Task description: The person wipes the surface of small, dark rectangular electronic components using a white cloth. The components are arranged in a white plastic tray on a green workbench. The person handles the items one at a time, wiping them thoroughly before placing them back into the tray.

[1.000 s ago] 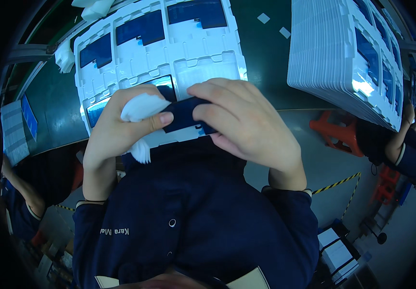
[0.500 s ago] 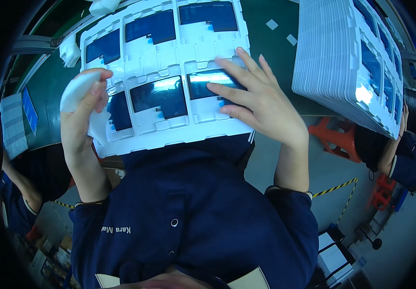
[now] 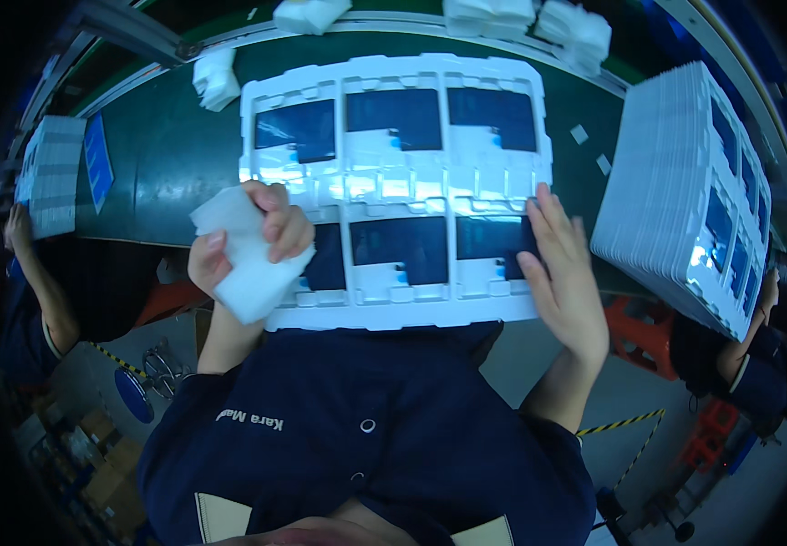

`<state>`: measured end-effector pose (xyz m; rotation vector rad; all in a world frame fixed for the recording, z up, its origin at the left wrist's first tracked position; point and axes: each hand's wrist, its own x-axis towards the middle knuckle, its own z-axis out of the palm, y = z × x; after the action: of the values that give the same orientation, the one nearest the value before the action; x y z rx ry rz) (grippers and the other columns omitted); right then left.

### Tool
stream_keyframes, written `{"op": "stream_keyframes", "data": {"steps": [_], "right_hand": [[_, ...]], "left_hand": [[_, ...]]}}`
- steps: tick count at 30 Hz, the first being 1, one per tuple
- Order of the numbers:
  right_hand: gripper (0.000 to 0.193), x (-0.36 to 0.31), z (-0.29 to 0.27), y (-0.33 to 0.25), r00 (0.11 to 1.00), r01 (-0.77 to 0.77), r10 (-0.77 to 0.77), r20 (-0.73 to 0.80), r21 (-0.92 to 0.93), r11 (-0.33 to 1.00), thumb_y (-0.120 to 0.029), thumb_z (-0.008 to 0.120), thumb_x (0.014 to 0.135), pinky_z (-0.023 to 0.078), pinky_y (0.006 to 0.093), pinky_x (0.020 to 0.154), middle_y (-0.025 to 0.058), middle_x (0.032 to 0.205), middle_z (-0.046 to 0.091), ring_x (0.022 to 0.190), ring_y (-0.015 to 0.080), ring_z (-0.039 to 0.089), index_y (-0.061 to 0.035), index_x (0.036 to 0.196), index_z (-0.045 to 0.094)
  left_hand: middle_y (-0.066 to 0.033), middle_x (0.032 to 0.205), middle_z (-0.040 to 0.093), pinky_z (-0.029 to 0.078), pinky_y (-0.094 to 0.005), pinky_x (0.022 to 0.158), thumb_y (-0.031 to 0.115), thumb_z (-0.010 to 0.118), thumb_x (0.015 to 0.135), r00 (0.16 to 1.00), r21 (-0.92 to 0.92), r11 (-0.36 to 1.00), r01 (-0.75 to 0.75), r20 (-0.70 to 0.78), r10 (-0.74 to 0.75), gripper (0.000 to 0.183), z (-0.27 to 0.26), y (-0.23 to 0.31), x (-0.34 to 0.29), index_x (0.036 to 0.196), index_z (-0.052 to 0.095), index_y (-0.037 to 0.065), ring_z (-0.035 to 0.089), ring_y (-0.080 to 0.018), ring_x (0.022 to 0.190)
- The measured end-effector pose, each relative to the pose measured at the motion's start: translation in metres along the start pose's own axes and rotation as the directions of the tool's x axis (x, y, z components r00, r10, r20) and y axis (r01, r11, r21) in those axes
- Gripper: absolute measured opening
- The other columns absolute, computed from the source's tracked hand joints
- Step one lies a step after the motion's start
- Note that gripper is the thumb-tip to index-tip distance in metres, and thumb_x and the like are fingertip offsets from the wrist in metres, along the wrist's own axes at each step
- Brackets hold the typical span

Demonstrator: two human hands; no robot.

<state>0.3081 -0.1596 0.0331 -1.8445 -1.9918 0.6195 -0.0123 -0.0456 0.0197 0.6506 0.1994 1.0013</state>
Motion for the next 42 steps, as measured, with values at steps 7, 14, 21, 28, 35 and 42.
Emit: {"op": "stream_keyframes", "data": {"steps": [7,14,21,28,35,42], "right_hand": [[0.046,0.094,-0.005,-0.097,0.935,0.347,-0.353,-0.027,0.262,0.9,-0.012,0.066,0.085,0.041,0.0387,0.099,0.016,0.122,0.06,0.115,0.0301,0.056,-0.0009,0.128,0.052],[0.019,0.161,0.053,-0.137,0.978,0.038,-0.187,0.088,0.814,0.579,-0.012,0.073,0.083,0.05,0.0243,0.074,0.0055,0.087,0.067,0.08,0.01,0.061,-0.0002,0.094,0.064],[0.009,0.19,0.057,-0.13,0.982,-0.187,0.009,0.19,0.95,0.251,-0.007,0.071,0.085,0.053,0.0238,0.074,0.006,0.087,0.069,0.078,0.0109,0.065,-0.0038,0.089,0.064],[0.011,0.194,0.07,-0.125,0.98,-0.194,-0.004,0.201,0.951,0.243,-0.009,0.071,0.085,0.053,0.0231,0.072,0.0043,0.085,0.068,0.077,0.0098,0.064,-0.0044,0.091,0.063],[0.012,0.201,0.066,-0.111,0.999,0.01,0.047,-0.026,0.95,0.312,-0.008,0.071,0.084,0.051,0.0219,0.071,0.0053,0.087,0.069,0.077,0.0092,0.063,-0.0028,0.094,0.066],[0.017,0.213,0.048,-0.078,0.977,0.025,0.167,-0.132,0.849,0.528,-0.009,0.072,0.083,0.05,0.021,0.073,0.005,0.086,0.069,0.077,0.0089,0.062,-0.0008,0.098,0.07]], "left_hand": [[-0.0169,0.109,0.062,0.05,-0.0357,0.09,0.017,0.057,0.09,0.913,0.157,0.988,-0.015,-0.401,0.077,0.034,0.018,0.009,0.02,0.116,0.055,-0.005,0.061,-0.0234,0.102],[-0.0146,0.113,0.061,0.051,-0.0366,0.089,0.026,0.054,0.097,0.925,0.272,0.959,-0.084,-0.336,0.176,0.033,-0.012,0.026,0.015,0.115,0.054,-0.002,0.061,-0.0228,0.102],[-0.0145,0.121,0.055,0.05,-0.0392,0.093,0.019,0.046,0.099,0.928,0.163,0.97,-0.182,-0.298,0.224,0.038,-0.033,0.047,0.033,0.133,0.04,0.002,0.057,-0.0246,0.113],[-0.0171,0.133,0.049,0.043,-0.0443,0.103,0.019,0.047,0.097,0.948,0.024,0.992,-0.127,-0.291,0.128,0.049,-0.03,0.04,0.046,0.141,0.034,0.003,0.051,-0.0288,0.123],[-0.0102,0.099,0.063,0.052,-0.0371,0.081,0.012,0.059,0.09,0.915,0.233,0.953,-0.191,-0.31,0.259,0.04,-0.052,0.049,0.05,0.127,0.05,0.0,0.064,-0.0203,0.097],[-0.0154,0.092,0.059,0.048,-0.0386,0.08,0.02,0.076,0.072,0.98,0.88,-0.432,0.196,-0.186,0.066,0.043,-0.033,0.073,0.063,0.111,0.067,0.004,0.061,-0.0344,0.09]]}}
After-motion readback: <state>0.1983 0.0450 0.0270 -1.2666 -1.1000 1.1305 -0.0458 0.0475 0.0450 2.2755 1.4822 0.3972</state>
